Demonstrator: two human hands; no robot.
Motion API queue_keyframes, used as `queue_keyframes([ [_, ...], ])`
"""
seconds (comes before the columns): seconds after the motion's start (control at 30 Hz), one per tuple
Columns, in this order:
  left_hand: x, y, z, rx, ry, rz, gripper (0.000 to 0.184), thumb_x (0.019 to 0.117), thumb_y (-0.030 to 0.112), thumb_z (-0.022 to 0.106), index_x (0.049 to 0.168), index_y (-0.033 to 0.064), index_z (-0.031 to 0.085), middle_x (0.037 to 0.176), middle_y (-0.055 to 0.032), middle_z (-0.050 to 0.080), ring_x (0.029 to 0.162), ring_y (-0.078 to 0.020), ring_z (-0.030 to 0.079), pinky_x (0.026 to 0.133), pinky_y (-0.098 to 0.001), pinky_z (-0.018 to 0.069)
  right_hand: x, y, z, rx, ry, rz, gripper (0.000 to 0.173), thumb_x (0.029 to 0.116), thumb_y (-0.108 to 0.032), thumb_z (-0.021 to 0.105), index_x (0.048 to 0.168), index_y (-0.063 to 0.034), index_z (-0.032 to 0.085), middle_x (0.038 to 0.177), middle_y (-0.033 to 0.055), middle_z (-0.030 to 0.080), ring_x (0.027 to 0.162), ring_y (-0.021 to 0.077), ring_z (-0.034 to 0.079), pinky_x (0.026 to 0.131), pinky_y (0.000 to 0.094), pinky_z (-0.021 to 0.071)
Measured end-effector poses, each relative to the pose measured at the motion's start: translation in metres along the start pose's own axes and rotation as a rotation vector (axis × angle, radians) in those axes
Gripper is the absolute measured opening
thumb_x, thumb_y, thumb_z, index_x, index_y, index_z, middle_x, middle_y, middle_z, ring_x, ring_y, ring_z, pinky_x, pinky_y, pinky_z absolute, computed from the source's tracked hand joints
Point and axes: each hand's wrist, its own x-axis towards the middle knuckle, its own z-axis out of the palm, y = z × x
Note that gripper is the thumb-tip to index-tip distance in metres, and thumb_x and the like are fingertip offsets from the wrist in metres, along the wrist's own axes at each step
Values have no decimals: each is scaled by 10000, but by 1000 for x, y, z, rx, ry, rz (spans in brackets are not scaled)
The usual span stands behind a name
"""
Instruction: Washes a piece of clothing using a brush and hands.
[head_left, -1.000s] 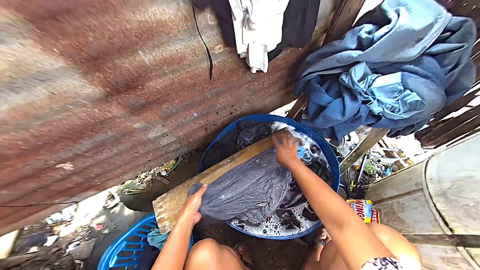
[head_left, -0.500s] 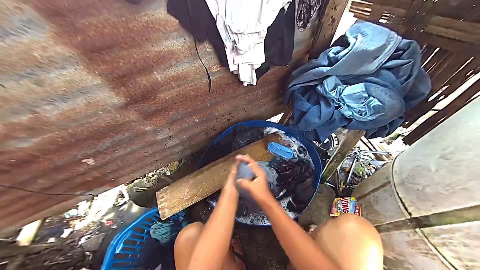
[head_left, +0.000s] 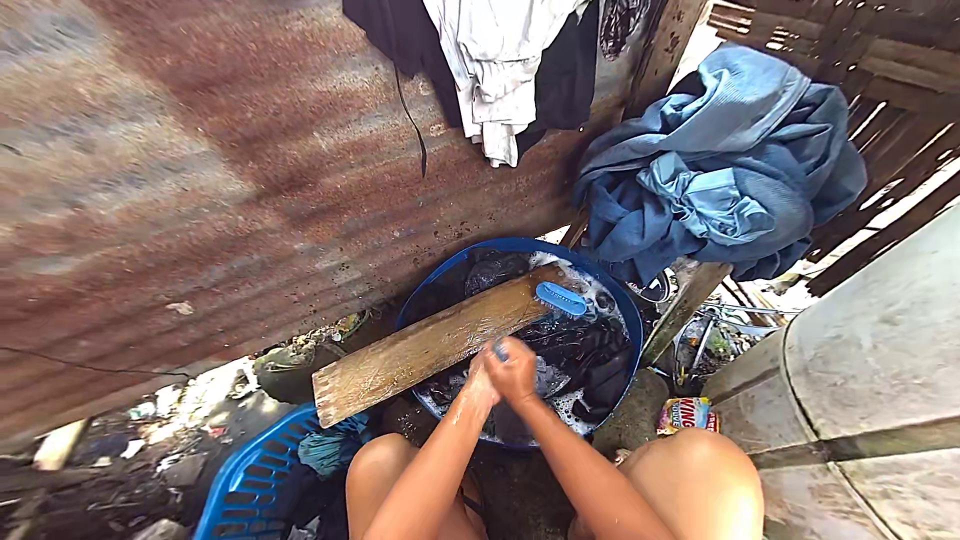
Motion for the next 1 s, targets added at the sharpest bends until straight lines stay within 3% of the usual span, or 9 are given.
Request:
queue_keyframes([
  [0.03,-6,3,1,98,13,-49,372,1122,322,342,1248,53,566,1037,-110,645,909,-199,634,788,-390,545,14,15,-10,-54,-77,140,338,978,-239,656,1033,83,743,1091,286,720,1098,428,684,991,588,506],
  [0.07,-11,7,-2,179,-44,-82,388,1113,347,381,1275,48,568,1074,-126,661,947,-214,656,822,-410,558,29,33,-19,-107,-135,246,384,1007,-296,639,1150,48,729,1226,286,674,1215,438,619,1059,599,459],
  [0.17,-18,17,-12,441,-279,-19,480,1102,326,450,1444,-10,450,1377,-175,573,1240,-218,573,1057,-410,475,50,54,-32,-62,-175,342,466,1024,-344,625,1316,19,636,1412,309,541,1359,484,466,1123,638,353],
  [0.23,-19,15,-13,539,-358,45,518,1044,198,588,1464,-35,394,1422,-166,535,1280,-168,537,1091,-352,444,45,39,-28,24,-207,247,423,1031,-308,620,1273,37,660,1369,285,593,1350,461,488,1150,604,351],
  [0.3,-20,13,-8,562,-366,130,532,958,78,693,1406,-54,440,1316,-140,596,1191,-118,585,1043,-292,479,42,26,-26,72,-282,149,370,1039,-281,606,1194,39,709,1300,248,650,1309,415,533,1150,549,370],
  [0.43,-21,3,-3,539,-285,267,425,896,-4,731,1268,-77,540,1147,-121,651,1048,-89,625,958,-254,512,38,20,-33,87,-334,143,346,1044,-266,596,1129,42,728,1224,229,688,1236,357,600,1104,504,421],
  [0.83,-28,-10,-10,901,-211,650,504,832,154,792,1197,-144,614,1123,-225,693,1088,-195,664,1003,-327,501,26,30,-25,206,-226,-72,393,992,-183,461,1076,92,729,1106,250,722,1088,318,675,994,463,494],
  [0.93,-25,7,-15,996,-345,629,522,914,231,734,1267,-124,588,1212,-230,668,1167,-200,633,1054,-333,472,29,26,-26,218,-231,3,377,1035,-193,473,1088,78,730,1087,234,731,1074,314,685,992,482,498],
  [1.0,-30,29,-13,930,-428,576,517,968,222,675,1343,-106,535,1257,-193,655,1185,-150,621,1065,-309,472,32,25,-27,385,-273,66,382,1083,-210,450,1194,88,662,1146,219,704,1105,254,655,1025,429,489],
])
